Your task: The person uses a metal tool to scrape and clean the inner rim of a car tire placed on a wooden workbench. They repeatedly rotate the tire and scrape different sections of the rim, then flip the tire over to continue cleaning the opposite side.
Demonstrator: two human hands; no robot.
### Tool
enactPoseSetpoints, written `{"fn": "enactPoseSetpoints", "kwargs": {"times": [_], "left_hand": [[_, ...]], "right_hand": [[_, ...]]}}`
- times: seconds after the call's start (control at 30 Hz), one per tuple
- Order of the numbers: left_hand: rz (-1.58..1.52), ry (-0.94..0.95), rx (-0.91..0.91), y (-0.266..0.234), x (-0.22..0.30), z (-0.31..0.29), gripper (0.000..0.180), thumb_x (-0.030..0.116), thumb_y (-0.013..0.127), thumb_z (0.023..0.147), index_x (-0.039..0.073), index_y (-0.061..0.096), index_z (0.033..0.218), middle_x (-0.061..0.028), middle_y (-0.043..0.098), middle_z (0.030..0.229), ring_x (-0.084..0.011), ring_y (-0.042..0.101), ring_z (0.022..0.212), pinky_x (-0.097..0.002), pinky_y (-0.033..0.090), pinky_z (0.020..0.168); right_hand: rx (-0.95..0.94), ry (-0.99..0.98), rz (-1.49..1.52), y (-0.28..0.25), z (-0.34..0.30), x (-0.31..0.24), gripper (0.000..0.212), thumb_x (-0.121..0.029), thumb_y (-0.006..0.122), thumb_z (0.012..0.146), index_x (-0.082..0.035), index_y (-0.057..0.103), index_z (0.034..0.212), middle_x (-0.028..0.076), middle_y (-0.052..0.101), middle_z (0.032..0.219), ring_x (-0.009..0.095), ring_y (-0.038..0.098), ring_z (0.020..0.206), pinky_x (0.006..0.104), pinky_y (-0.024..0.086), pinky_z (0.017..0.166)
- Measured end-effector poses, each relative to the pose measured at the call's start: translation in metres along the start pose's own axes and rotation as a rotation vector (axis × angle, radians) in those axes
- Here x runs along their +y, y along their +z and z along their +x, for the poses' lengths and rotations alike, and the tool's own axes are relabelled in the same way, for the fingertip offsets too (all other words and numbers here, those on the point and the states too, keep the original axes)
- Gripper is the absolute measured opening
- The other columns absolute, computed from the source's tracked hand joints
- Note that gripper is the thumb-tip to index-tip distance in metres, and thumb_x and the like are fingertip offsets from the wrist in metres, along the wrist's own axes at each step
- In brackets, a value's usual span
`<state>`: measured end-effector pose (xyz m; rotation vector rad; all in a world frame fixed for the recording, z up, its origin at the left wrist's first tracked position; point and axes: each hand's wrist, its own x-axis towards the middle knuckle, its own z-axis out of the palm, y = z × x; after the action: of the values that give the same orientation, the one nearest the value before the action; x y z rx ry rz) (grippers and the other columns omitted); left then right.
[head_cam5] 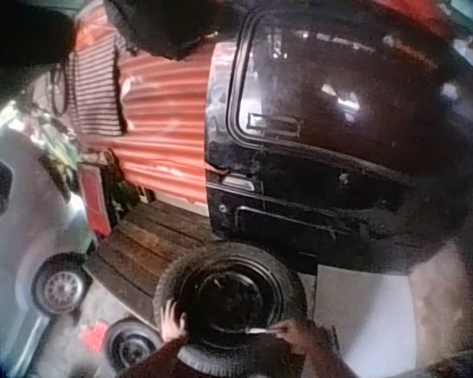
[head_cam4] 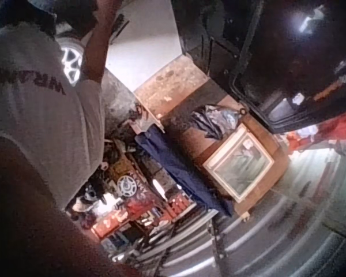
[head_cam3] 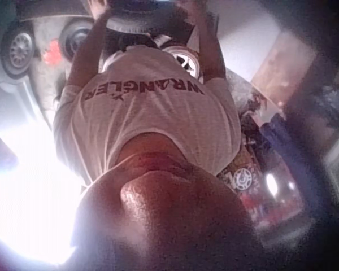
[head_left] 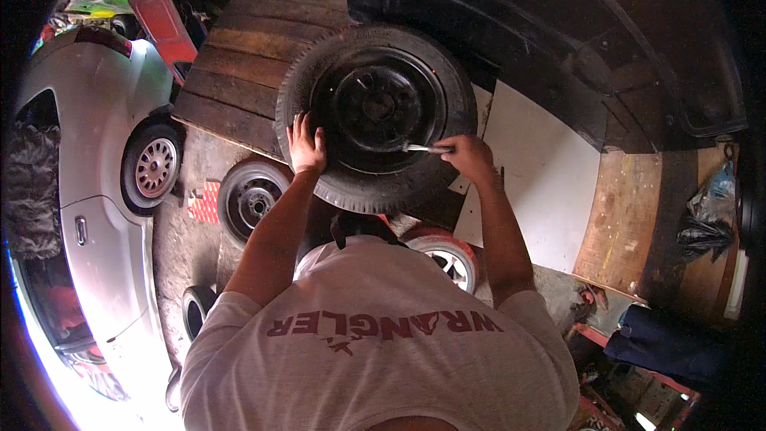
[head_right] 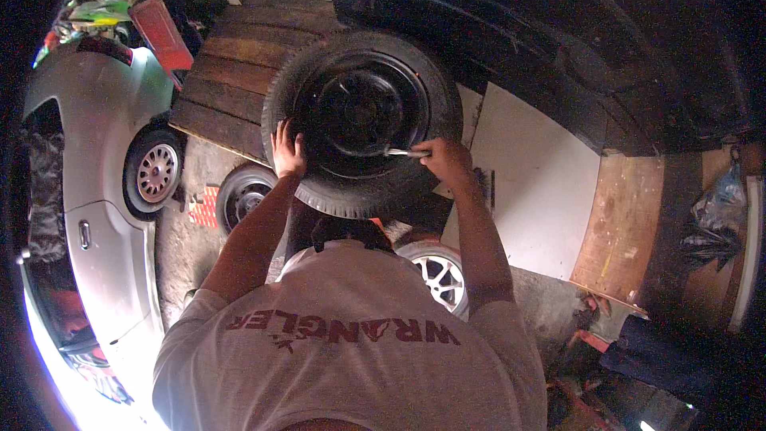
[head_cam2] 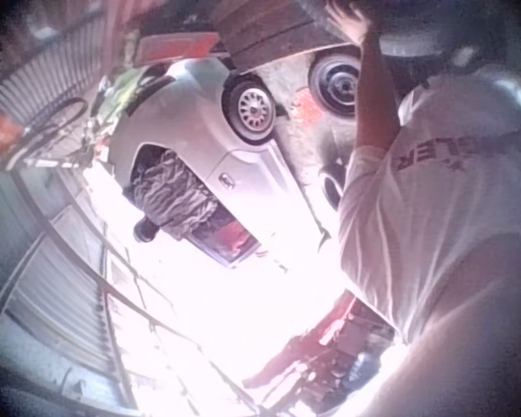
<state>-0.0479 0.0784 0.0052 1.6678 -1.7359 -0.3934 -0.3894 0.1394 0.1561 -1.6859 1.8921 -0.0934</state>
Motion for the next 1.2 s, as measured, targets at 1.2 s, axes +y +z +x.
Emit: {"fn": "enactPoseSetpoints", "kwargs": {"times": [1.2], "left_hand": [[-0.031,0.005,-0.008,0.003,-0.001,0.011,0.054,0.034,0.043,0.094,0.005,0.039,0.139,-0.0175,0.036,0.146,-0.0337,0.029,0.138,-0.0478,0.015,0.116]], "right_hand": [[-0.031,0.083,-0.127,0.023,0.015,-0.016,0.03,-0.024,0.069,0.078,-0.018,0.072,0.107,0.011,0.07,0.099,0.03,0.067,0.091,0.0414,0.052,0.082]]}}
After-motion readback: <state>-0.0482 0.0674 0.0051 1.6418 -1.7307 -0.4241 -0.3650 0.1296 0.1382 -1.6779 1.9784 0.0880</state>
